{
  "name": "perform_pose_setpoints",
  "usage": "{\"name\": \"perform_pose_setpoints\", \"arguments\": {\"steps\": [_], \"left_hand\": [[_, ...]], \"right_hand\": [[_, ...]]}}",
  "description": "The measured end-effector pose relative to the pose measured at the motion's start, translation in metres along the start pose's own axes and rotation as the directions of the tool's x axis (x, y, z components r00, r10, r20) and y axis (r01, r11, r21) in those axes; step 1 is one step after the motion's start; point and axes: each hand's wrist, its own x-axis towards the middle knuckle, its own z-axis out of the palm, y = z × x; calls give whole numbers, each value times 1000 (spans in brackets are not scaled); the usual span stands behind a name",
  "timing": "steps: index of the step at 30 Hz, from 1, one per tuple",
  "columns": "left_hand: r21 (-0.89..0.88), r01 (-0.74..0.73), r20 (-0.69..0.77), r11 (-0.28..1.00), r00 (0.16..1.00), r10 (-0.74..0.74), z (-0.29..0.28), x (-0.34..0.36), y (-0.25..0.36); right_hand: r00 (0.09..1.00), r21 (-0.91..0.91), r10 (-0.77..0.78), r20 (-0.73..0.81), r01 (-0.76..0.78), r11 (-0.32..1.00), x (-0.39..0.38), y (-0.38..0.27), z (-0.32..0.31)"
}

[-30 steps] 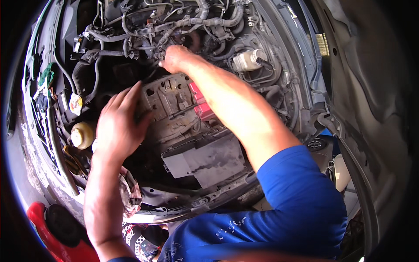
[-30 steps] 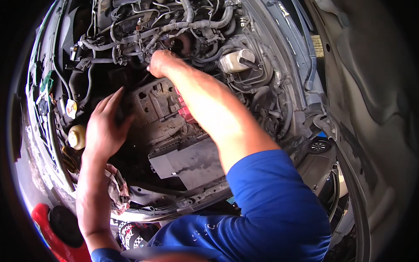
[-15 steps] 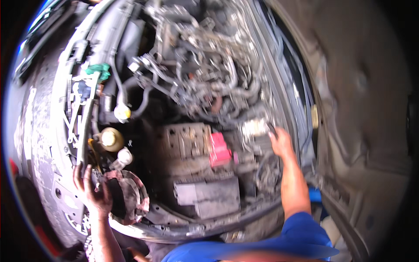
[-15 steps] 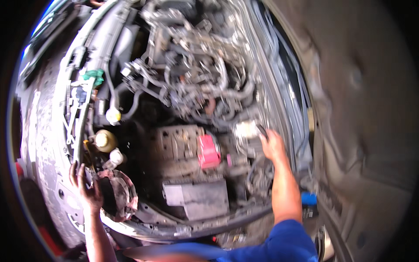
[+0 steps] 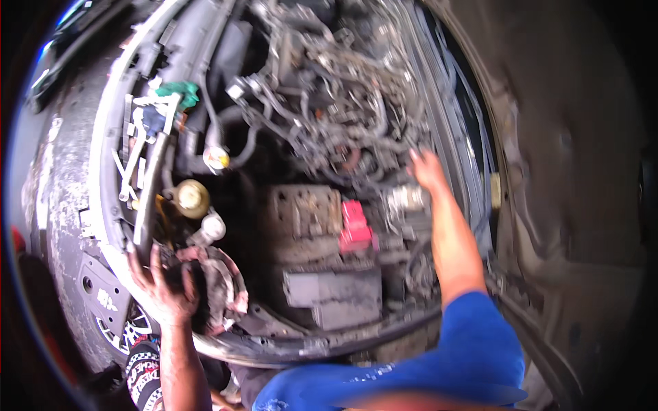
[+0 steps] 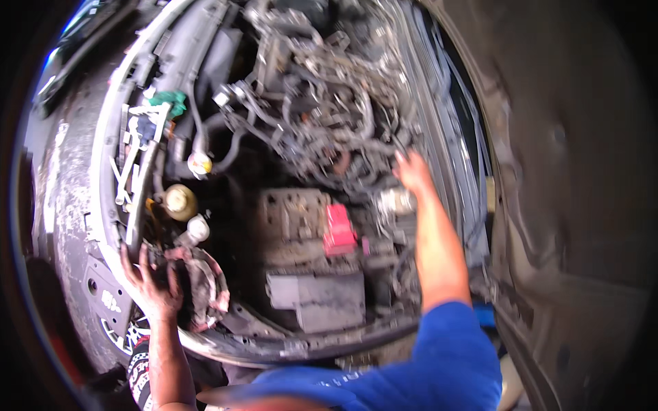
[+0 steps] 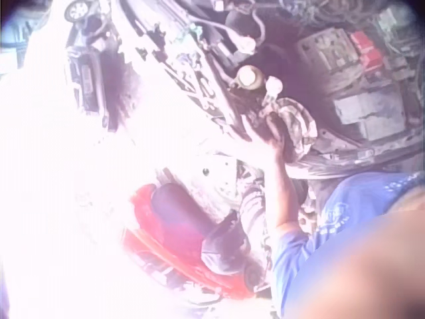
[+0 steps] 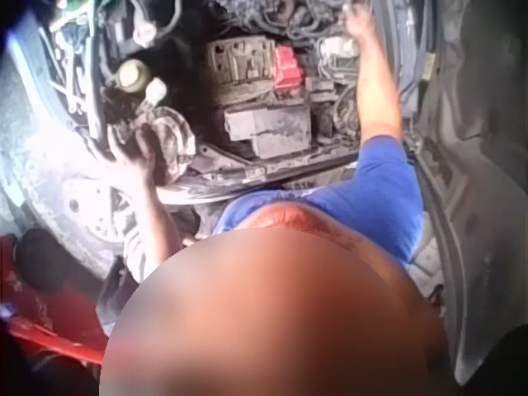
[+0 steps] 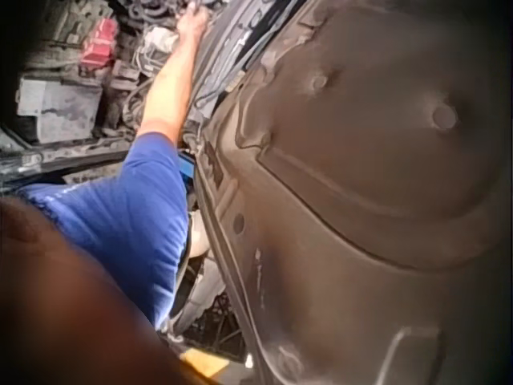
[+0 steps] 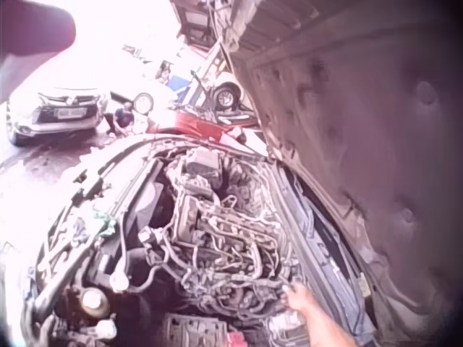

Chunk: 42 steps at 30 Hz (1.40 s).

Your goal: The recorder is working on various components inside a car engine bay, including wires and brackets, using hand tools.

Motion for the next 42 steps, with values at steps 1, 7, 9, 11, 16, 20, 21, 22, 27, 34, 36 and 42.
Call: {"name": "perform_pose_setpoints", "arguments": {"steps": [1,7,9,11,16,20,21,22,27,34,36,42], "left_hand": [[11,18,-21,1000,1000,-18,4,1,0],[53,1,-28,999,1000,0,11,2,1],[58,-3,-30,998,1000,5,12,4,0],[33,-10,-54,999,998,12,13,5,0],[16,-8,-39,1000,999,8,12,7,-3],[10,-2,-20,1000,1000,2,10,9,-3],[-1,4,-18,1000,1000,-4,10,10,-3],[-14,4,-13,1000,1000,-4,10,11,-3],[-106,39,0,994,999,-39,14,9,-2],[-109,83,49,991,996,-78,19,1,-5],[-138,111,88,984,991,-99,21,-1,-5],[-204,144,93,968,988,-127,25,-4,-4]], "right_hand": [[998,-190,-59,-5,57,980,10,-4,8],[981,-268,70,-183,-118,956,34,-13,30],[969,-329,44,-243,-125,936,36,-15,32],[961,-374,26,-274,-131,918,40,-16,38],[960,-441,55,-274,-176,880,64,0,53],[922,-231,253,-295,-325,917,77,13,61],[923,-205,286,-256,-341,917,78,13,63],[914,-210,289,-285,-354,912,77,12,68],[920,-516,169,-355,-343,785,66,-6,91],[926,-543,204,-317,-353,761,69,-23,86],[910,-371,247,-333,-367,853,72,-28,74],[918,-480,212,-335,-360,800,71,-36,72]]}}
